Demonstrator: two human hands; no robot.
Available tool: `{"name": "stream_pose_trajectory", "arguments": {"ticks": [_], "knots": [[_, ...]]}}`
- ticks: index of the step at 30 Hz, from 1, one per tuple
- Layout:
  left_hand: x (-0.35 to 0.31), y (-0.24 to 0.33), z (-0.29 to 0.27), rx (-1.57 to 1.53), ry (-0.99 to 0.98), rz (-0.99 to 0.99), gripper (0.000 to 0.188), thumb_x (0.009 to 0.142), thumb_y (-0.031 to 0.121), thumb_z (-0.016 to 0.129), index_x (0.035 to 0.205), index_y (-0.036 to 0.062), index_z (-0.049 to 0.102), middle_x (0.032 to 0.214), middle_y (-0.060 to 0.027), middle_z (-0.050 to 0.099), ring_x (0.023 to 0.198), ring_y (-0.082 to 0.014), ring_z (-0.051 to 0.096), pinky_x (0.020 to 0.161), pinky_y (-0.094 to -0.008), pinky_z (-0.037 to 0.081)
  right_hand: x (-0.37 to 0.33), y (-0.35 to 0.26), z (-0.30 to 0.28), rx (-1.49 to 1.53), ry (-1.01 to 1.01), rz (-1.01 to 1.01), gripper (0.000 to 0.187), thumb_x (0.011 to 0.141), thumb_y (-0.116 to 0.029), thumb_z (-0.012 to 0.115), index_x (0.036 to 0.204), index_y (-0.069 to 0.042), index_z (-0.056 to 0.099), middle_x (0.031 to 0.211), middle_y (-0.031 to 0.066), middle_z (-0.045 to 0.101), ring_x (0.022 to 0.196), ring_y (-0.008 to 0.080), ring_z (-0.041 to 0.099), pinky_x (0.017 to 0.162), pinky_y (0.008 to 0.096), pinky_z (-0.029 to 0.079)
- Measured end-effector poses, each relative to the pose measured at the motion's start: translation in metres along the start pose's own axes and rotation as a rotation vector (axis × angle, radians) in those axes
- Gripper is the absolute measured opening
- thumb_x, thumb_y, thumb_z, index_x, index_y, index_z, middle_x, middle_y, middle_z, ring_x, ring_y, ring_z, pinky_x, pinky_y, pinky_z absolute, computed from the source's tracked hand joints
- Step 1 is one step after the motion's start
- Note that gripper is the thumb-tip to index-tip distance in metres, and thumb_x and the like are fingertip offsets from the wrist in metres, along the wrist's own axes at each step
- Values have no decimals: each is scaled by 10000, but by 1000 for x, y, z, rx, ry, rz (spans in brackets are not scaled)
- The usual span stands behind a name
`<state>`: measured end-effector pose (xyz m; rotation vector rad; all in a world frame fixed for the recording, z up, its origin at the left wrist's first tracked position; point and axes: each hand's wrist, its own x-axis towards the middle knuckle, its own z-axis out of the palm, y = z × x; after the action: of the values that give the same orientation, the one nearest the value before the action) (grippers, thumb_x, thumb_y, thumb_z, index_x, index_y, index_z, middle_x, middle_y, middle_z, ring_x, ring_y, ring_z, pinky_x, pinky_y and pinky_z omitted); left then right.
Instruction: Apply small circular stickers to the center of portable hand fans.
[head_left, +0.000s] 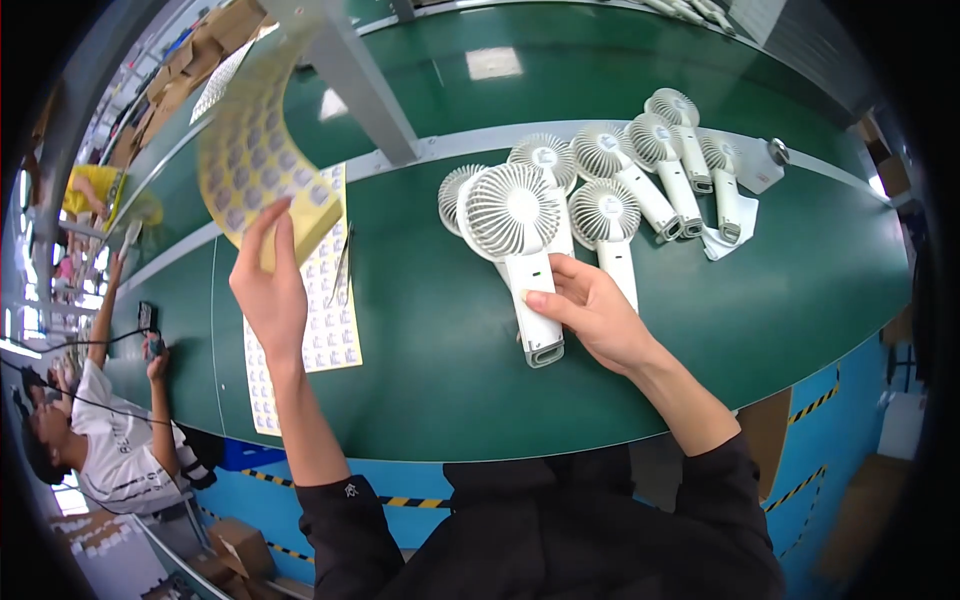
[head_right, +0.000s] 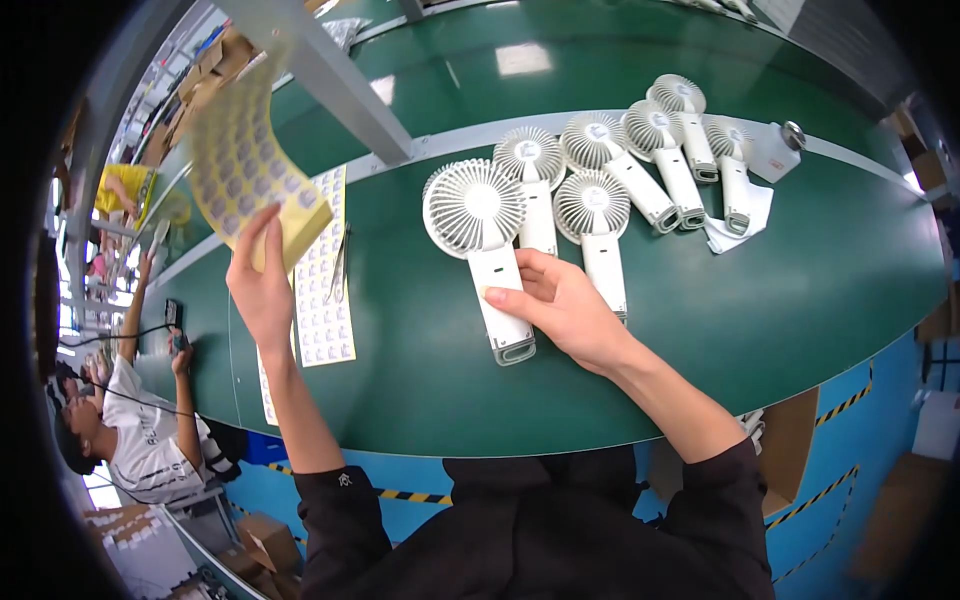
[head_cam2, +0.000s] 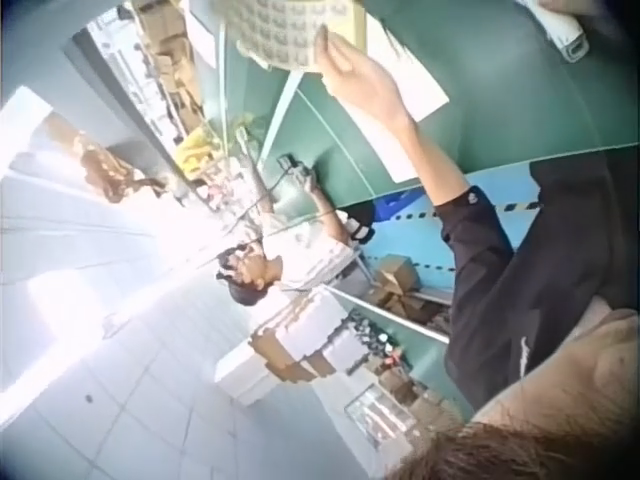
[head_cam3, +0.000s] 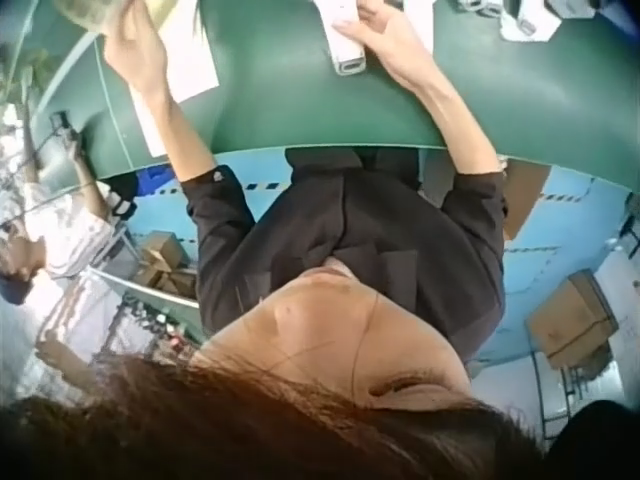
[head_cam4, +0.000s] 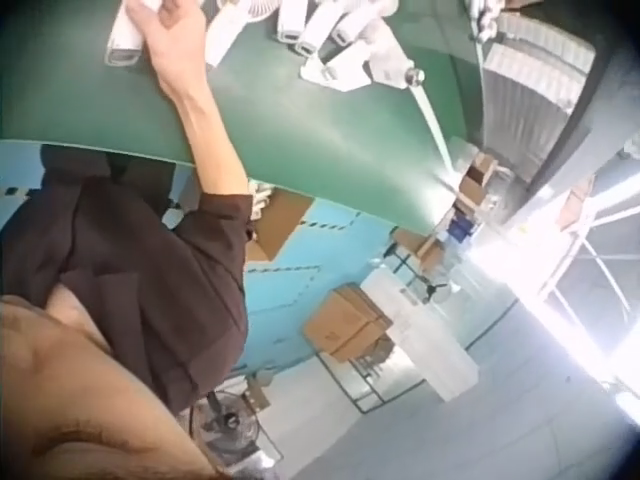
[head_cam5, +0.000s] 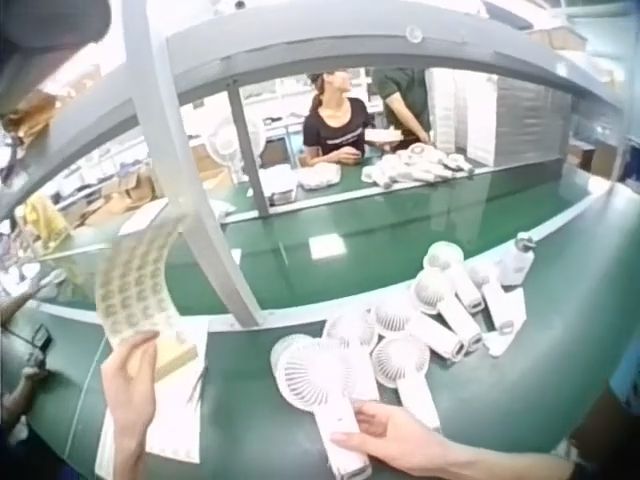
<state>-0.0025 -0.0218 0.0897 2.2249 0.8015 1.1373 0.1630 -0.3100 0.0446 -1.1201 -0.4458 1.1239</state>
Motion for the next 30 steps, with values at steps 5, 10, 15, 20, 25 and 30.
{"name": "stream_pose_trajectory", "arguments": {"ticks": [5,10,15,20,25,30], "knots": [[-19,12,25,-467,45,-99,252,1022,121,672,1238,-1,711,1246,-85,711,1167,-158,626,1044,-309,465,1,12,12,-62,-56,89,584,988,-184,750,1460,53,499,1318,106,657,1212,171,623,1055,339,507],[-35,1,36,-403,-26,-101,289,1009,134,686,1263,-3,696,1282,-104,692,1190,-184,620,1049,-322,464,4,22,14,5,-103,176,518,1001,-156,732,1425,53,521,1292,88,661,1195,145,619,1034,332,514],[-33,-8,31,-445,-171,-175,350,1003,124,677,1335,14,662,1314,-114,675,1216,-184,612,1056,-311,460,4,29,23,-130,-64,153,462,1000,-124,727,1393,38,545,1260,80,668,1163,138,631,1007,320,522],[-32,-10,31,-543,-236,-183,357,1010,141,680,1350,35,670,1287,-97,700,1117,-147,656,935,-263,518,4,30,28,-108,-121,246,414,1015,-118,692,1369,44,551,1202,102,673,1070,171,679,931,343,571],[-35,-10,28,-588,-261,-195,305,1021,143,664,1305,39,705,1240,-79,729,1059,-113,672,878,-248,529,4,31,25,141,-236,319,395,1046,-131,627,1388,42,529,1158,124,671,1008,212,708,858,399,620],[-35,-10,28,-584,-287,-181,292,1023,136,661,1292,34,712,1240,-76,734,1063,-114,677,899,-251,530,3,31,26,98,-236,318,422,1040,-115,631,1413,40,509,1160,135,672,1002,213,710,864,396,618]]}}
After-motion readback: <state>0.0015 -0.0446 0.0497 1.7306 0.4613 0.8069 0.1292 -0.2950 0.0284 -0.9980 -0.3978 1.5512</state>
